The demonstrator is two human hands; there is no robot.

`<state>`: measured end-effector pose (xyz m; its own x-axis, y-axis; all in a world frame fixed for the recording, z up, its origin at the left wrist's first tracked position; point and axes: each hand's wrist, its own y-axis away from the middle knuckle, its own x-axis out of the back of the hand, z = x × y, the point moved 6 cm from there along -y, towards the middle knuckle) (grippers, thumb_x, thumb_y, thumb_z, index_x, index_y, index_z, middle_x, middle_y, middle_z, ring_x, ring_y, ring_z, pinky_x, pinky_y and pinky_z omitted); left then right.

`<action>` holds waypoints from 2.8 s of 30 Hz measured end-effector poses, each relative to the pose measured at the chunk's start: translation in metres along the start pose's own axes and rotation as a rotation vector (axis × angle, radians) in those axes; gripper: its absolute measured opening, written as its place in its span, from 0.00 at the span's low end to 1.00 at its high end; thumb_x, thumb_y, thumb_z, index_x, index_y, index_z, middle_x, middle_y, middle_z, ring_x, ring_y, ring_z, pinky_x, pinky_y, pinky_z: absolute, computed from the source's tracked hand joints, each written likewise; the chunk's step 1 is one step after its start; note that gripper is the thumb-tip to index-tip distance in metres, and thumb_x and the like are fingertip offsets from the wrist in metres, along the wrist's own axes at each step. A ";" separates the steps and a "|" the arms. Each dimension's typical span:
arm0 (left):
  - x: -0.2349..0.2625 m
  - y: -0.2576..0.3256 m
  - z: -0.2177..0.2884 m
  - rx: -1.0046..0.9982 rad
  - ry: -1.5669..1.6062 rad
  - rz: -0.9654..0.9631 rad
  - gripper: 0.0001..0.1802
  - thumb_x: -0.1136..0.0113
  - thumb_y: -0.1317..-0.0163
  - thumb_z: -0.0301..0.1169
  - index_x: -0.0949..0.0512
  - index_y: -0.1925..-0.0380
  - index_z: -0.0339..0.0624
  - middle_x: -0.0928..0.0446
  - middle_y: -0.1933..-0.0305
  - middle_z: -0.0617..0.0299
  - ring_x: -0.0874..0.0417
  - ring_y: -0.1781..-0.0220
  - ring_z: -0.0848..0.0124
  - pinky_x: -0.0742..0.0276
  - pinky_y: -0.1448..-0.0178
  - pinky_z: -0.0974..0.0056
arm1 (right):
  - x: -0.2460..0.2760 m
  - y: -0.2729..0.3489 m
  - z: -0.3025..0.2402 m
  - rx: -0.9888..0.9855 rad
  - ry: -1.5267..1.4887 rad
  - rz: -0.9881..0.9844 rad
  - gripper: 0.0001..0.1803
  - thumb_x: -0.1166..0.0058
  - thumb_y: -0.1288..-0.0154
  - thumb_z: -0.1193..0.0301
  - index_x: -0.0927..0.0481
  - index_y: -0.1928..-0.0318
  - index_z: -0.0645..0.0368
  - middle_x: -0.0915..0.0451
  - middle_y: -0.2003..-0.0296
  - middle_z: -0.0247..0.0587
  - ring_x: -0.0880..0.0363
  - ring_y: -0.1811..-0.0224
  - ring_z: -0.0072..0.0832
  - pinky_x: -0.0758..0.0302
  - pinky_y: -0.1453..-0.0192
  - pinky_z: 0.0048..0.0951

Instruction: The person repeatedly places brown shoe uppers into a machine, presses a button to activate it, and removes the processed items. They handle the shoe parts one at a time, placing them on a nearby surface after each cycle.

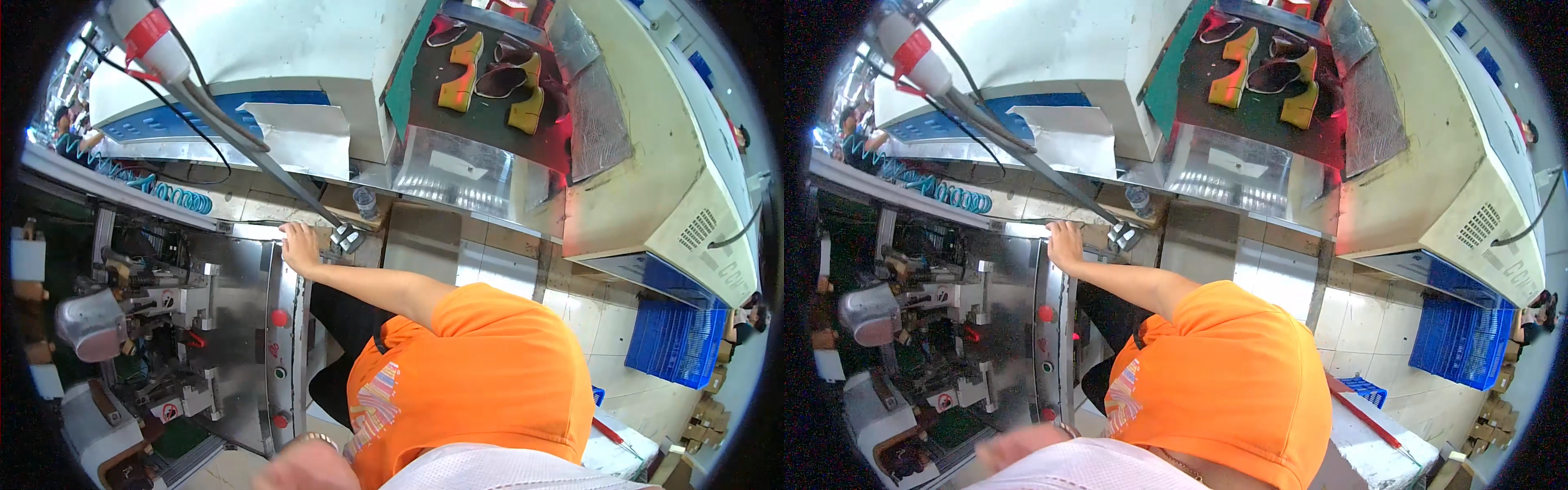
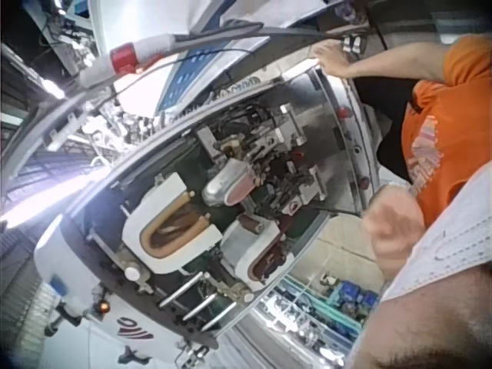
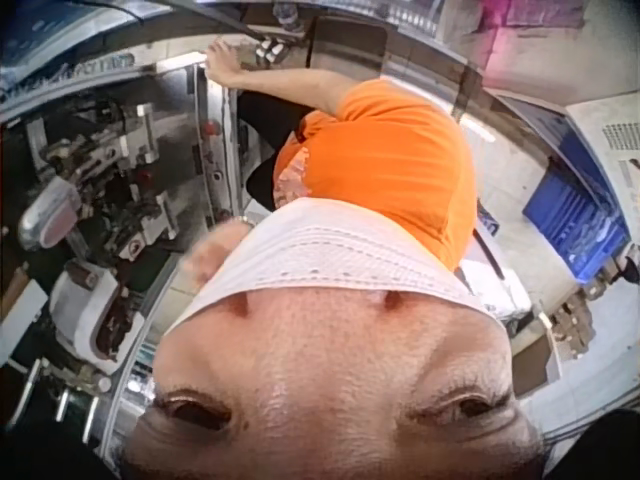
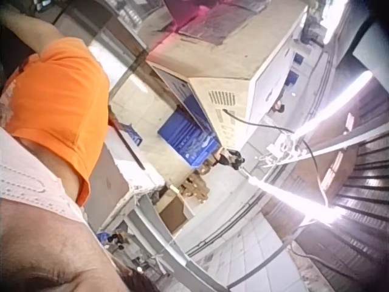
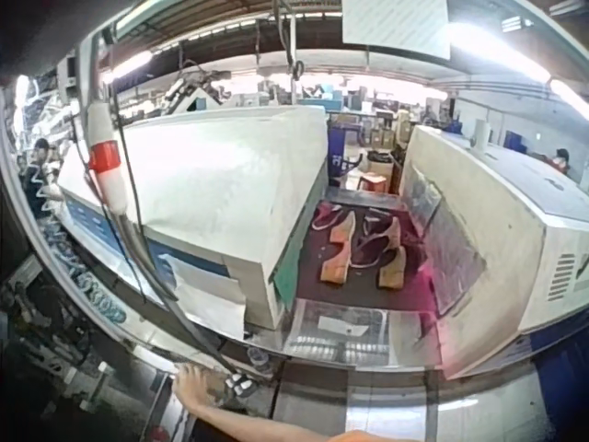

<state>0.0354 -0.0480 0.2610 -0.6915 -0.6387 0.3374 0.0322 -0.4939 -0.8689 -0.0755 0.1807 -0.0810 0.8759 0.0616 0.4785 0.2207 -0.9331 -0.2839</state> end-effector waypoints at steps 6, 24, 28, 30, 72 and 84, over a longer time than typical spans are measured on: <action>-0.090 -0.068 -0.124 0.176 0.023 -0.029 0.14 0.61 0.37 0.32 0.31 0.57 0.35 0.34 0.47 0.47 0.30 0.47 0.56 0.33 0.42 0.58 | 0.013 -0.032 0.064 0.039 -0.530 -0.543 0.17 0.43 0.50 0.69 0.22 0.57 0.56 0.25 0.54 0.44 0.29 0.47 0.38 0.32 0.44 0.36; -0.361 -0.132 -0.309 0.084 -0.382 -0.534 0.57 0.32 0.54 0.35 0.62 0.32 0.42 0.67 0.28 0.43 0.67 0.28 0.40 0.66 0.34 0.32 | 0.434 -0.387 0.529 -0.543 0.017 0.479 0.28 0.48 0.41 0.55 0.27 0.47 0.62 0.22 0.54 0.42 0.24 0.56 0.27 0.28 0.53 0.26; -0.370 -0.131 -0.316 0.047 -0.390 -0.535 0.57 0.32 0.55 0.34 0.62 0.32 0.42 0.64 0.28 0.43 0.64 0.28 0.40 0.63 0.33 0.34 | 0.440 -0.386 0.532 -0.624 -0.233 0.444 0.27 0.52 0.38 0.49 0.26 0.54 0.61 0.24 0.57 0.45 0.26 0.59 0.33 0.28 0.57 0.36; -0.363 -0.126 -0.319 -0.030 -0.542 -0.410 0.54 0.35 0.52 0.40 0.60 0.32 0.44 0.61 0.27 0.50 0.62 0.27 0.47 0.63 0.29 0.47 | 0.440 -0.372 0.510 -0.783 -0.386 0.420 0.28 0.50 0.40 0.46 0.25 0.64 0.64 0.23 0.62 0.41 0.25 0.58 0.36 0.27 0.56 0.38; -0.372 -0.141 -0.313 0.286 -0.611 -0.761 0.69 0.27 0.67 0.29 0.72 0.34 0.32 0.65 0.30 0.34 0.61 0.28 0.43 0.64 0.28 0.48 | 0.559 -0.433 0.383 -0.079 0.589 0.589 0.30 0.55 0.36 0.52 0.28 0.47 0.68 0.30 0.45 0.54 0.33 0.42 0.45 0.38 0.39 0.36; -0.334 -0.121 -0.253 0.823 0.716 -0.429 0.32 0.43 0.40 0.41 0.38 0.42 0.32 0.38 0.36 0.44 0.38 0.34 0.56 0.43 0.33 0.59 | 0.554 -0.244 0.029 0.194 0.286 0.178 0.19 0.50 0.36 0.72 0.29 0.46 0.67 0.29 0.45 0.41 0.30 0.46 0.25 0.35 0.45 0.20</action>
<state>0.0795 0.3741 0.1614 -0.9991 0.0214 0.0373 -0.0267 -0.9886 -0.1481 0.3688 0.4524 0.2292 0.7588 -0.2218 0.6124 0.1774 -0.8343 -0.5220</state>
